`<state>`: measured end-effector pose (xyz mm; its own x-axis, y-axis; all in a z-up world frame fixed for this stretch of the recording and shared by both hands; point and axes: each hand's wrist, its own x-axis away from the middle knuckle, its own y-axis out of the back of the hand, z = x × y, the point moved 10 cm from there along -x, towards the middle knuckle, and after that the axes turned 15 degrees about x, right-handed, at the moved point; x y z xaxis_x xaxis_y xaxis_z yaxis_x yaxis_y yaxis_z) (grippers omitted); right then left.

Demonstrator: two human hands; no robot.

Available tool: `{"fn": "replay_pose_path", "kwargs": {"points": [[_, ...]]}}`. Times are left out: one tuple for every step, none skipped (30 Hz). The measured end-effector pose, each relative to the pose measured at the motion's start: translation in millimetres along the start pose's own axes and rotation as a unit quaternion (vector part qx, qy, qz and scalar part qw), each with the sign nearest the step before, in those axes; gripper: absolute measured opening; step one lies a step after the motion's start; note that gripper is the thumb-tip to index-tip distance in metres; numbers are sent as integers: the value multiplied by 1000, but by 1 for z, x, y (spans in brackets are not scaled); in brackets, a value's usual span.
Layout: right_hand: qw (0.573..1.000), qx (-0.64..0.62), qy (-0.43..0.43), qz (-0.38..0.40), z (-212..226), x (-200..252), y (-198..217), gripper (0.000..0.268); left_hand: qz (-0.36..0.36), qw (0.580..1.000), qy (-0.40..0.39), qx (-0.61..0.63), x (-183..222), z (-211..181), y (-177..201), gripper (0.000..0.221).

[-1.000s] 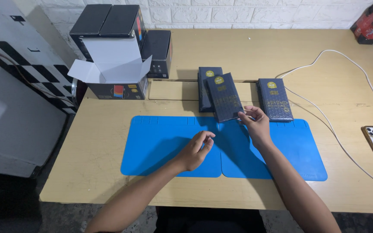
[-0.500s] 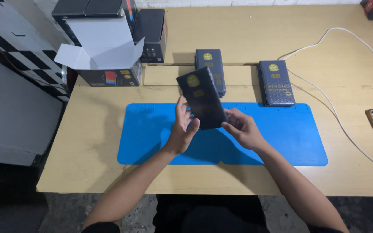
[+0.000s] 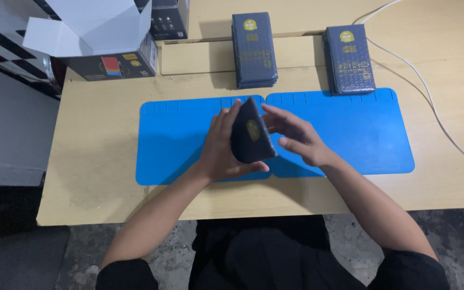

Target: Packaging smartphone replacement screens into protective sleeves and retail boxes on a workbench.

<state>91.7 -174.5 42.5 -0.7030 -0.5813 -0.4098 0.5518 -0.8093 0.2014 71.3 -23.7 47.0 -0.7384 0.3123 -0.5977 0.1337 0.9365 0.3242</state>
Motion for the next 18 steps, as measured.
{"fn": "replay_pose_path", "kwargs": {"points": [[1000, -3, -5, -1, -7, 3, 5, 71, 2, 1000, 5, 3, -1, -2, -2, 150], [999, -33, -26, -11, -18, 5, 13, 75, 25, 999, -7, -38, -4, -7, -7, 142], [997, -62, -47, -21, -28, 7, 19, 82, 49, 996, -19, -79, -5, -12, -13, 135], [996, -64, -51, -21, -33, 9, 20, 82, 49, 996, -15, -77, -6, -13, -13, 135], [994, -80, -65, -28, -39, 12, 22, 72, 62, 992, -26, -111, -6, -16, -17, 129], [992, -95, -79, -35, -45, 13, 24, 63, 75, 986, -38, -146, -7, -19, -19, 124], [991, -96, -81, -35, -48, 13, 24, 63, 75, 986, -36, -145, -6, -16, -20, 124], [991, -99, -77, -37, -50, 12, 24, 57, 74, 983, -35, -167, -5, -13, -21, 121], [991, -103, -73, -39, -52, 12, 25, 51, 73, 979, -35, -189, -5, -10, -22, 118], [991, -104, -75, -40, -47, 12, 25, 51, 74, 979, -33, -187, -4, -8, -22, 118], [993, -89, -71, -42, -41, 11, 25, 46, 68, 976, -36, -204, -5, -7, -21, 113], [994, -74, -66, -43, -34, 10, 26, 42, 62, 973, -41, -220, -5, -6, -19, 109], [994, -74, -68, -44, -36, 11, 28, 42, 63, 973, -39, -218, -5, -6, -19, 109], [994, -75, -65, -46, -37, 10, 31, 37, 67, 970, -45, -231, -5, -6, -20, 107], [994, -75, -63, -48, -38, 10, 34, 32, 71, 966, -50, -244, -5, -7, -20, 106], [994, -76, -64, -48, -35, 9, 33, 32, 71, 966, -49, -243, -4, -3, -21, 106], [991, -91, -83, -45, -36, 10, 31, 32, 79, 967, -54, -238, -2, -1, -24, 107], [988, -107, -102, -43, -36, 9, 30, 32, 87, 967, -60, -233, -1, 1, -26, 107]]}}
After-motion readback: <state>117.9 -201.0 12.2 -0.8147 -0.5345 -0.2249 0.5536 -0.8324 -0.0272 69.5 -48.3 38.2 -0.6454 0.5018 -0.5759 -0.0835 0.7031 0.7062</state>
